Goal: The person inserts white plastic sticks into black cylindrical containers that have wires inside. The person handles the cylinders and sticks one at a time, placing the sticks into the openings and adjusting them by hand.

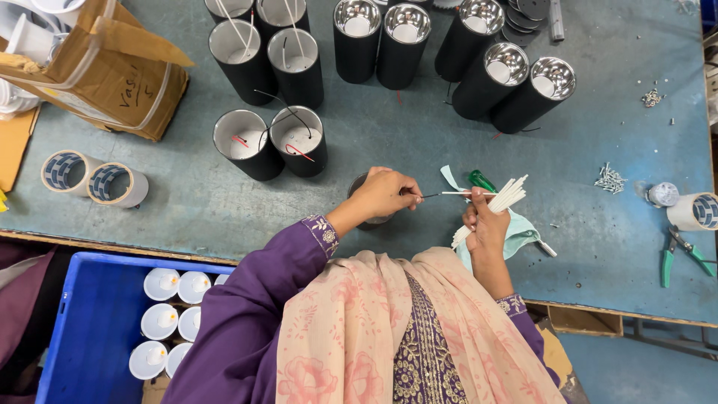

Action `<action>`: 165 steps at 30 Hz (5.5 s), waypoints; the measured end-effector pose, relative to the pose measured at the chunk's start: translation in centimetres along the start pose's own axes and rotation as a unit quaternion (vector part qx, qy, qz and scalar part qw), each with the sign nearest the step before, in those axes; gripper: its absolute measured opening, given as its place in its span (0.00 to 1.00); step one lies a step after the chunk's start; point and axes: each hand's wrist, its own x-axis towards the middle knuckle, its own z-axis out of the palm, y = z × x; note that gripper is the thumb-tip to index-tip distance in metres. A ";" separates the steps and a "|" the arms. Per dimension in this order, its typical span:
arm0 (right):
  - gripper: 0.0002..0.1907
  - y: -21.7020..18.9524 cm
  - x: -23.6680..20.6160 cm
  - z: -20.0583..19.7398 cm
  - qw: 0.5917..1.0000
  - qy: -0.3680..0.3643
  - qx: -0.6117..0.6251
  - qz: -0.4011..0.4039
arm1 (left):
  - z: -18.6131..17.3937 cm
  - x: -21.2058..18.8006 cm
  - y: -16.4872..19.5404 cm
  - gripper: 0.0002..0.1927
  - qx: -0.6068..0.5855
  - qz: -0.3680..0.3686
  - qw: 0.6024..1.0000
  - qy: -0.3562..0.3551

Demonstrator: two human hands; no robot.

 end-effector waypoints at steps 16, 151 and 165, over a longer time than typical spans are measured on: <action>0.09 0.1 -0.3 0.3 1.000 -0.011 -0.011 0.003 | 0.1 0.0 -0.2 0.10 0.012 -0.011 1.000 -0.013; 0.10 -1.5 -1.0 5.8 0.926 -0.115 -0.302 -0.194 | -3.8 -10.4 -1.2 0.26 0.213 0.108 0.970 0.048; 0.13 -0.5 -1.2 3.9 0.957 -0.117 -0.220 -0.146 | -12.0 2.7 -2.7 0.04 0.402 0.080 0.896 0.172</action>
